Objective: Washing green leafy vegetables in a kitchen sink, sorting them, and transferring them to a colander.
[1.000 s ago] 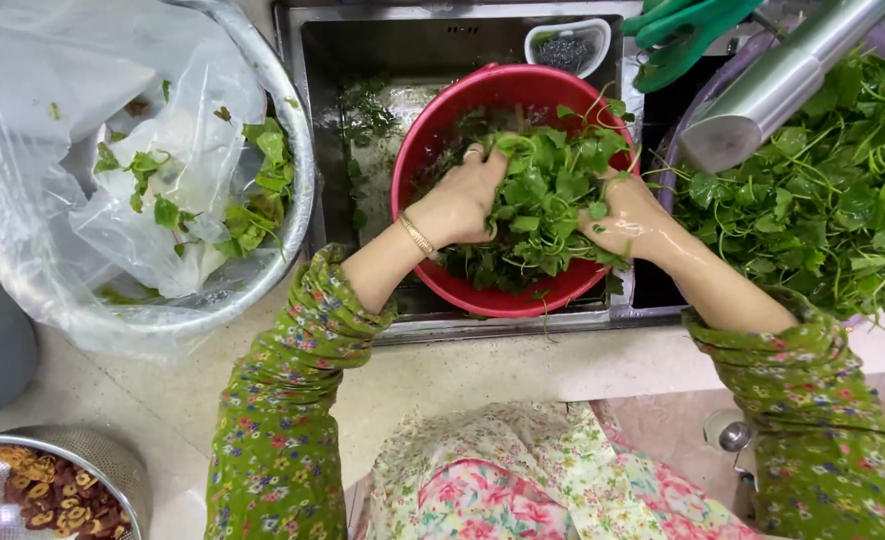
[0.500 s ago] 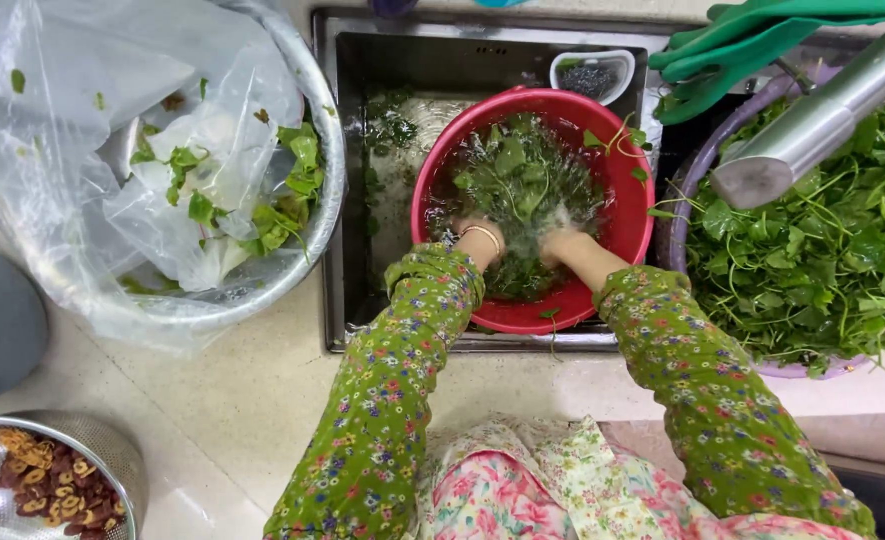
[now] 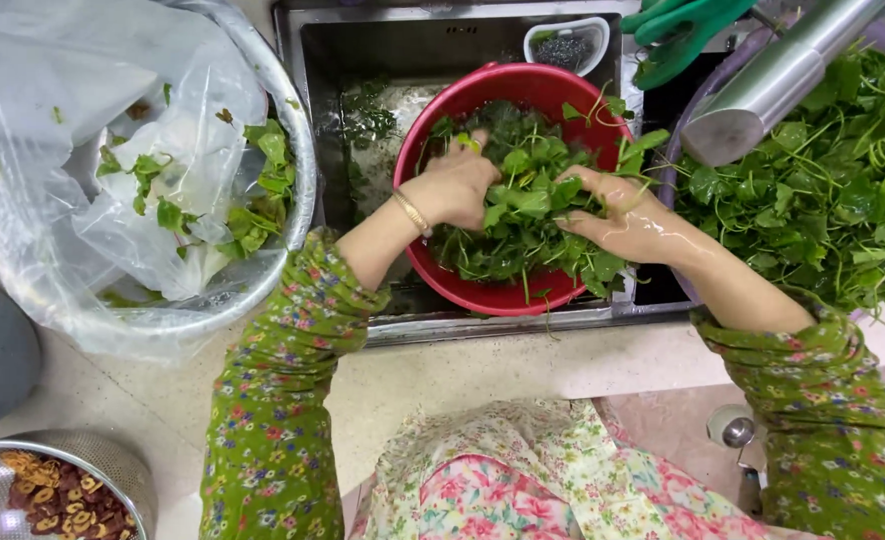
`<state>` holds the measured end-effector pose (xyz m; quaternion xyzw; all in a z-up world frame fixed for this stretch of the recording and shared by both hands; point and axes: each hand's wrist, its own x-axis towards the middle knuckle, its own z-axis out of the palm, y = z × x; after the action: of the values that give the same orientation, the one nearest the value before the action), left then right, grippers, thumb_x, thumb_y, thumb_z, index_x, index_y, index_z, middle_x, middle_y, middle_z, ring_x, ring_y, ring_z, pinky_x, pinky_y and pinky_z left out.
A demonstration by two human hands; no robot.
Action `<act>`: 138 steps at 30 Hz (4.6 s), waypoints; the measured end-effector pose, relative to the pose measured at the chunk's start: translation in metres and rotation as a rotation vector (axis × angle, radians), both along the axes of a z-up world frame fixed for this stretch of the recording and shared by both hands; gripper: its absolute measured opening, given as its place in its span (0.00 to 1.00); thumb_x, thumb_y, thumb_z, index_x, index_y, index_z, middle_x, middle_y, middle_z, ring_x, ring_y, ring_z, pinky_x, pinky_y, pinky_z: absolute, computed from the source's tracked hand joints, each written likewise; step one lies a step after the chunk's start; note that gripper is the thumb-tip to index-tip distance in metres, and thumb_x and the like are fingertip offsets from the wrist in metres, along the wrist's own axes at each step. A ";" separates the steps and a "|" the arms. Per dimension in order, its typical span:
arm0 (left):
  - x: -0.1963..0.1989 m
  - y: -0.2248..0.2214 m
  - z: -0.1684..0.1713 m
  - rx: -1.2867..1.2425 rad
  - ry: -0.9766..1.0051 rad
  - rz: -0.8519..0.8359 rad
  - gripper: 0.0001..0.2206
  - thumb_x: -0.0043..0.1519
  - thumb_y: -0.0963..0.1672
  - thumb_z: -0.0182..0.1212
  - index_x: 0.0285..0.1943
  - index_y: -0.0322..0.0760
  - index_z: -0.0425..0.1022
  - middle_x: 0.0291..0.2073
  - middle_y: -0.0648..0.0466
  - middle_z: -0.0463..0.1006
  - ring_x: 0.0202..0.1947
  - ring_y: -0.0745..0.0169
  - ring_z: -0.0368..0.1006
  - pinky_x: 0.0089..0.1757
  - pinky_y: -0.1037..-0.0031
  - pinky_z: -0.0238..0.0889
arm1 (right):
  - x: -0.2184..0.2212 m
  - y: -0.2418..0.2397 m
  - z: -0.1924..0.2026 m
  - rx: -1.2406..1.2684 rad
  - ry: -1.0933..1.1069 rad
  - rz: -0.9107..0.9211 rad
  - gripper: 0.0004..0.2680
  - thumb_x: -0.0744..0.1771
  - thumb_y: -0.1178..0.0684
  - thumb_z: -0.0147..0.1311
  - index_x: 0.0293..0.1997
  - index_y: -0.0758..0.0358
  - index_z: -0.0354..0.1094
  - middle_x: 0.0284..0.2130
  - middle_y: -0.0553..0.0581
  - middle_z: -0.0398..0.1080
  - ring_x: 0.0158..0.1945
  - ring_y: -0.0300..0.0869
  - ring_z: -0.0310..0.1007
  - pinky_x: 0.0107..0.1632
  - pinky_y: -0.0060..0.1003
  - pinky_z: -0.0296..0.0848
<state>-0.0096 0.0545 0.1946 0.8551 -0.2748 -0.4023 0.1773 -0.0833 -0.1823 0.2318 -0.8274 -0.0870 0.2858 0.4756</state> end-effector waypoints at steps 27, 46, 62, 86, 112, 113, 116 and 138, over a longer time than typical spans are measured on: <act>-0.012 -0.003 -0.032 0.017 0.021 0.168 0.36 0.49 0.46 0.75 0.68 0.39 0.64 0.65 0.41 0.64 0.64 0.41 0.63 0.59 0.49 0.62 | 0.009 -0.006 -0.035 -0.080 0.048 -0.146 0.30 0.61 0.57 0.55 0.73 0.68 0.52 0.65 0.75 0.62 0.68 0.60 0.63 0.69 0.47 0.62; -0.033 -0.035 -0.194 0.187 0.135 0.317 0.36 0.49 0.46 0.77 0.68 0.37 0.66 0.60 0.40 0.74 0.60 0.43 0.72 0.55 0.59 0.69 | 0.009 0.010 -0.274 -0.115 0.116 -0.328 0.35 0.56 0.71 0.47 0.74 0.68 0.47 0.66 0.72 0.55 0.66 0.56 0.54 0.67 0.44 0.56; -0.048 -0.193 0.116 -0.994 -0.342 0.217 0.45 0.58 0.42 0.76 0.79 0.39 0.45 0.58 0.38 0.79 0.58 0.40 0.79 0.55 0.62 0.73 | -0.049 -0.164 0.164 0.009 -0.514 -0.363 0.23 0.63 0.62 0.58 0.66 0.65 0.59 0.58 0.60 0.68 0.65 0.44 0.67 0.74 0.39 0.66; -0.051 -0.361 0.045 -0.179 -0.513 -0.191 0.56 0.42 0.63 0.80 0.76 0.42 0.53 0.78 0.34 0.28 0.76 0.24 0.19 0.59 0.18 0.36 | -0.096 -0.324 0.003 -0.338 -0.626 -0.494 0.48 0.58 0.33 0.71 0.81 0.54 0.35 0.77 0.70 0.41 0.81 0.61 0.39 0.80 0.54 0.46; -0.069 -0.153 0.069 -0.640 -0.557 0.293 0.20 0.64 0.41 0.65 0.66 0.42 0.70 0.44 0.47 0.80 0.39 0.46 0.79 0.41 0.62 0.71 | -0.032 -0.273 0.163 -1.011 -0.550 -0.477 0.15 0.65 0.38 0.70 0.36 0.61 0.79 0.35 0.66 0.71 0.38 0.60 0.74 0.41 0.57 0.70; -0.064 -0.134 0.055 -0.643 -0.564 0.300 0.20 0.64 0.41 0.65 0.66 0.42 0.70 0.44 0.47 0.80 0.39 0.46 0.79 0.41 0.62 0.71 | -0.024 -0.281 0.152 -1.012 -0.560 -0.472 0.15 0.65 0.38 0.70 0.36 0.61 0.79 0.35 0.66 0.71 0.38 0.60 0.74 0.41 0.57 0.70; -0.059 -0.081 0.010 -0.435 -0.613 0.349 0.19 0.63 0.40 0.65 0.64 0.42 0.72 0.39 0.49 0.82 0.37 0.47 0.80 0.39 0.61 0.71 | -0.004 -0.297 0.116 -0.966 -0.762 -0.402 0.10 0.65 0.45 0.69 0.34 0.60 0.77 0.39 0.64 0.73 0.43 0.58 0.75 0.43 0.54 0.72; -0.086 0.012 -0.093 -0.524 -0.172 0.851 0.15 0.56 0.39 0.69 0.52 0.32 0.76 0.39 0.46 0.82 0.31 0.57 0.80 0.32 0.67 0.73 | -0.047 -0.067 0.164 0.446 -0.812 -0.540 0.03 0.78 0.64 0.51 0.50 0.69 0.63 0.39 0.56 0.70 0.34 0.36 0.71 0.38 0.28 0.74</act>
<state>-0.0954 0.0667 0.1020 0.8481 -0.0072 -0.1400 0.5109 -0.1298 -0.2497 0.3961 -0.7432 -0.1066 -0.2149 0.6245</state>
